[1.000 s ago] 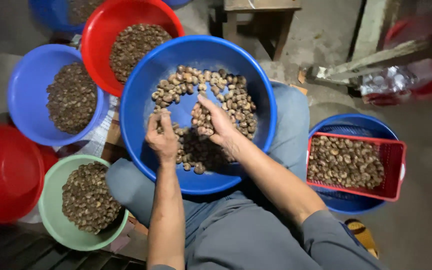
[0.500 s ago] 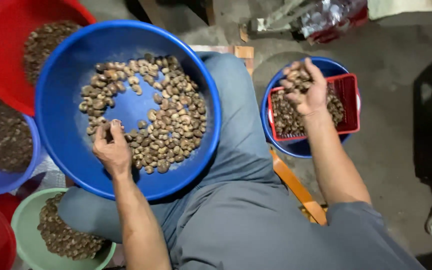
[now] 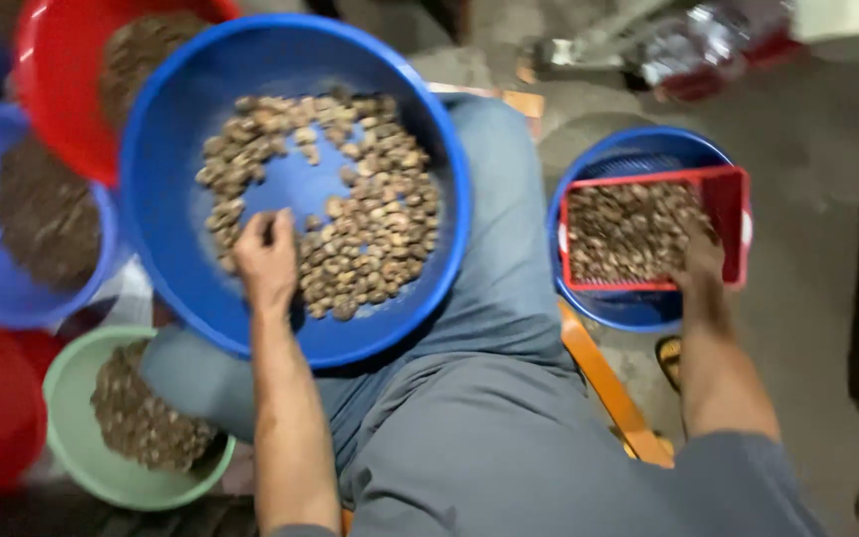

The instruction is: Sort raw cashews by hand, transferring selected ones from a blue bowl to a smaller red basket.

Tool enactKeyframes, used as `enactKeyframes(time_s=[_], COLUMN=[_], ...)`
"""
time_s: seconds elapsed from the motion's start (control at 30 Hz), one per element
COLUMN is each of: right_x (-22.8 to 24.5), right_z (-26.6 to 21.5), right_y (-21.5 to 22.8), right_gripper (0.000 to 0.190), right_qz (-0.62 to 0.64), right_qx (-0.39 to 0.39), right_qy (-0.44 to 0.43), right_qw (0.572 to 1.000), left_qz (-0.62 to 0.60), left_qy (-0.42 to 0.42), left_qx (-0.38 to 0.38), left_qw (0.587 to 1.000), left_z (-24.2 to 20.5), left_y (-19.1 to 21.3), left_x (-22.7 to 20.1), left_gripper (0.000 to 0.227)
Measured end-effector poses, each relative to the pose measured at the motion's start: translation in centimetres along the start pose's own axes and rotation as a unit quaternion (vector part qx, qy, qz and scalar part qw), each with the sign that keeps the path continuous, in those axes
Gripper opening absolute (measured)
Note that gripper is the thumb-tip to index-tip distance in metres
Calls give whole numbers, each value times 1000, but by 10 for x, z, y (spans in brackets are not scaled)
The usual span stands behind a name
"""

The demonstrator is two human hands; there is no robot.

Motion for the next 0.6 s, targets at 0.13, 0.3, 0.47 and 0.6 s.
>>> enactKeyframes(time_s=[0.13,0.3,0.47,0.6], right_x=[27,274,464,514], right_z=[89,308,410,425], right_y=[-9,73,90,5], right_gripper=[55,32,30,47], right_qz=[157,297,246,176], right_qx=[-12,-75,-30,198], right_qy=[-569,-221,16,16], right_qw=[807,926,969,964], left_qz=[-2,61,175,129], left_qy=[18,23,56,50], left_qx=[61,144,158,148], left_qw=[998,987,970,979], left_z=[5,3,-12,-9], left_y=[11,36,25,6], left_x=[-5,-12,27,51], left_gripper=[14,17,25,25])
Point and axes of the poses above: each hand's wrist, its own z-axis towards the middle knuckle, its own y-axis out of the back of the hand, x = y × z, the point moved 8 cm from there along z, towards the middle knuckle, and after that the axes turned 2 degrees about z, right-handed, at the moved point
